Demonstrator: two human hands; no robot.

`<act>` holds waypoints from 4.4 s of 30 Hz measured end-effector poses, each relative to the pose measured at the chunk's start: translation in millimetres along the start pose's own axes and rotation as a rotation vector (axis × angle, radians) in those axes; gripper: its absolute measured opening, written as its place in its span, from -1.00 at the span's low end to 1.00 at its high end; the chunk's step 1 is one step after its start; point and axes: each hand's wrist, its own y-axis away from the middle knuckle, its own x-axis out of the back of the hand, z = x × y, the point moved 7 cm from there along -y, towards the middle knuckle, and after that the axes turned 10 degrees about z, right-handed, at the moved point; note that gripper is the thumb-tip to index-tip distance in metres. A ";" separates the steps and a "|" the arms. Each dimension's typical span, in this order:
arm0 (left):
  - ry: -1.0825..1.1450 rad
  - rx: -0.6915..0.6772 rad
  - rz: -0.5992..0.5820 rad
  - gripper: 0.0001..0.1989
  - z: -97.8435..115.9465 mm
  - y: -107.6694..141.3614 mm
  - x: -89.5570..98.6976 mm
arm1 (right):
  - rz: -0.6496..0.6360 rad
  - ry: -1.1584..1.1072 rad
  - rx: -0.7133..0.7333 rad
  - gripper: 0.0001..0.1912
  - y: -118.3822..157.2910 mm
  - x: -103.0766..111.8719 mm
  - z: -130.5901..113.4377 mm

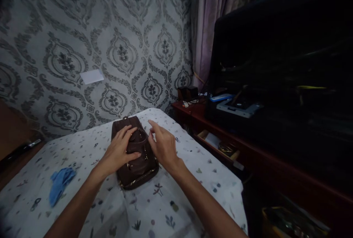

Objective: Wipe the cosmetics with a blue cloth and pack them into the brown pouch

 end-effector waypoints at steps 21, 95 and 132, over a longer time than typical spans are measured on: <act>0.010 -0.059 0.051 -0.28 -1.0 2.0 2.2 | 0.075 -0.209 -0.371 -0.45 77.1 -22.1 7.5; 0.135 0.074 0.161 -0.84 14.1 15.6 60.2 | -0.064 0.075 0.304 -0.51 100.1 -24.0 -65.2; -0.020 0.028 0.193 -0.78 37.3 -26.4 25.9 | 0.084 -0.341 -0.348 -0.86 100.7 -12.4 -18.9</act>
